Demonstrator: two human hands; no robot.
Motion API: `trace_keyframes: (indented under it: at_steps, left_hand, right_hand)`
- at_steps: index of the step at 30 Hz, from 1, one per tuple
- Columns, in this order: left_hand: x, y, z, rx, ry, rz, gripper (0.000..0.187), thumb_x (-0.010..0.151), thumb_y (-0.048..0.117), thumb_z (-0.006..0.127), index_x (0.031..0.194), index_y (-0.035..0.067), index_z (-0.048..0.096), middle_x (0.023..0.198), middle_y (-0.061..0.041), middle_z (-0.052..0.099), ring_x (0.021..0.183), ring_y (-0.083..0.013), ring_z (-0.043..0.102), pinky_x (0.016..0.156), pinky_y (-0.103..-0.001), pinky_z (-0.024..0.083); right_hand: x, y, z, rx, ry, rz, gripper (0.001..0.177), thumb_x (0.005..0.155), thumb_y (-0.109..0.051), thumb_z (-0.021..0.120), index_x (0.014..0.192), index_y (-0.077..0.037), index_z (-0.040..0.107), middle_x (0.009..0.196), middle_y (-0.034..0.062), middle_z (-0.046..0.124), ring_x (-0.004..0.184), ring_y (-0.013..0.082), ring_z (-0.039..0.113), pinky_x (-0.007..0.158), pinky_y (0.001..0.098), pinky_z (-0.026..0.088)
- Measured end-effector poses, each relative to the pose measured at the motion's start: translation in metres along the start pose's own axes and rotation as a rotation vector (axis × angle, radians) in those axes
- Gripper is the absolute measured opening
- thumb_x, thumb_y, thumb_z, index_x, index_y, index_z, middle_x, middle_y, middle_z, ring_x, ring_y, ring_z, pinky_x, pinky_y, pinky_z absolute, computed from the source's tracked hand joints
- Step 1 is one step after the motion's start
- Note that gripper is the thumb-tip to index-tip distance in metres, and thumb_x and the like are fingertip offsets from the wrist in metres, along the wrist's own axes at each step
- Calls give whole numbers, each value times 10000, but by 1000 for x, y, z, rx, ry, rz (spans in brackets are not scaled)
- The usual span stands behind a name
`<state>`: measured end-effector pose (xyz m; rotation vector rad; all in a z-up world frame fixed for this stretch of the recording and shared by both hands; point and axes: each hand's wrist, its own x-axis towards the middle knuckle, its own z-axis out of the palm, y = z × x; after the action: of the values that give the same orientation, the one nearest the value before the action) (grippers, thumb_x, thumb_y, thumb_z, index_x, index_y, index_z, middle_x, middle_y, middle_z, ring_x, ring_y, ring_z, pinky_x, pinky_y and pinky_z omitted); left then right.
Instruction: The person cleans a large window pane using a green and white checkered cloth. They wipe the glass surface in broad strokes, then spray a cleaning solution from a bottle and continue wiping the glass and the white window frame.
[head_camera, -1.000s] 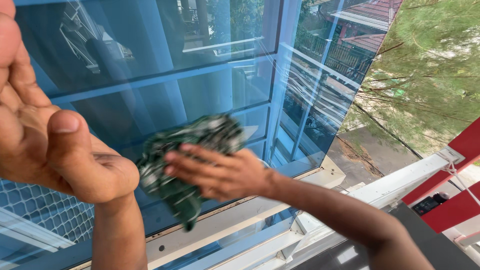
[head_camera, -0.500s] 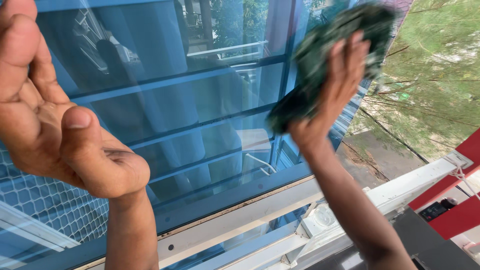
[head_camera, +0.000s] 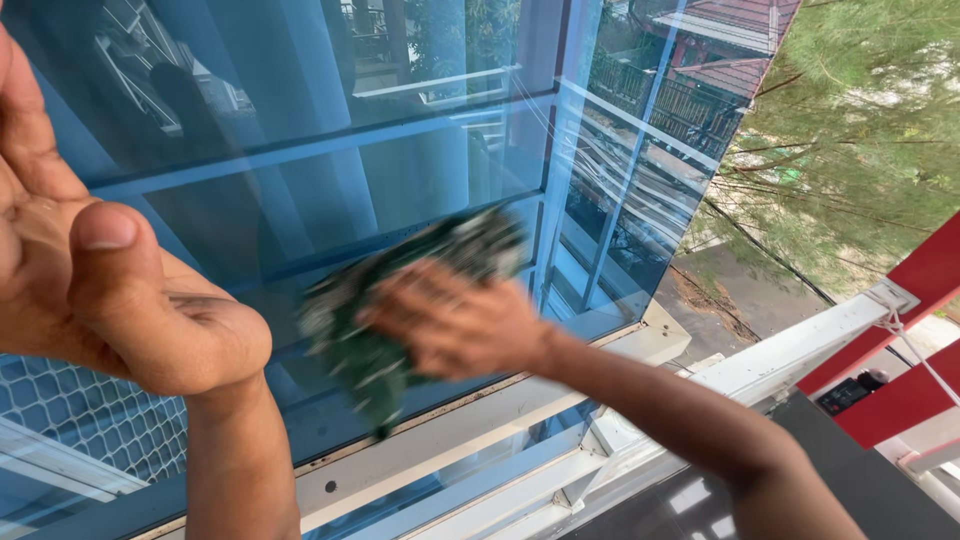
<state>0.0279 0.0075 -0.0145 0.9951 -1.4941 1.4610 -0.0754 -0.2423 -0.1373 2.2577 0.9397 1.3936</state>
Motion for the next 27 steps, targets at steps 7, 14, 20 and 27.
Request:
trace_keyframes:
  at_steps: [7, 14, 20, 27]
  left_hand:
    - [32, 3, 6, -77, 65, 93, 635, 782, 79, 402, 1367, -142, 288, 1466, -298, 428, 1343, -393, 499, 1194, -526, 377]
    - [30, 26, 19, -22, 123, -140, 551, 924, 33, 454, 1468, -55, 447, 1537, -150, 480, 1417, -243, 498, 1215, -362, 400]
    - [34, 18, 17, -17, 90, -46, 564, 898, 86, 445, 1431, -100, 437, 1527, -211, 494, 1432, -297, 511, 1208, -384, 394]
    - [8, 9, 8, 82, 9, -58, 548, 973, 86, 425, 1420, -225, 367, 1492, -353, 405, 1438, -429, 427, 1249, -458, 307]
  right_hand:
    - [-57, 159, -65, -211, 524, 593, 600, 1082, -482, 324, 1577, -168, 452, 1683, 109, 337, 1570, 290, 289, 1274, 534, 249]
    - [-15, 104, -36, -241, 570, 668, 566, 1119, -457, 304, 1636, -227, 331, 1713, 35, 287, 1613, 252, 220, 1334, 492, 178]
    - [4, -33, 4, 3, 162, 208, 476, 938, -356, 635, 1384, -197, 591, 1517, 125, 476, 1496, 386, 377, 1091, 546, 300]
    - [-17, -55, 25, 106, -104, -207, 658, 1019, -497, 673, 1607, -263, 492, 1630, -2, 490, 1523, 215, 406, 1272, 373, 406]
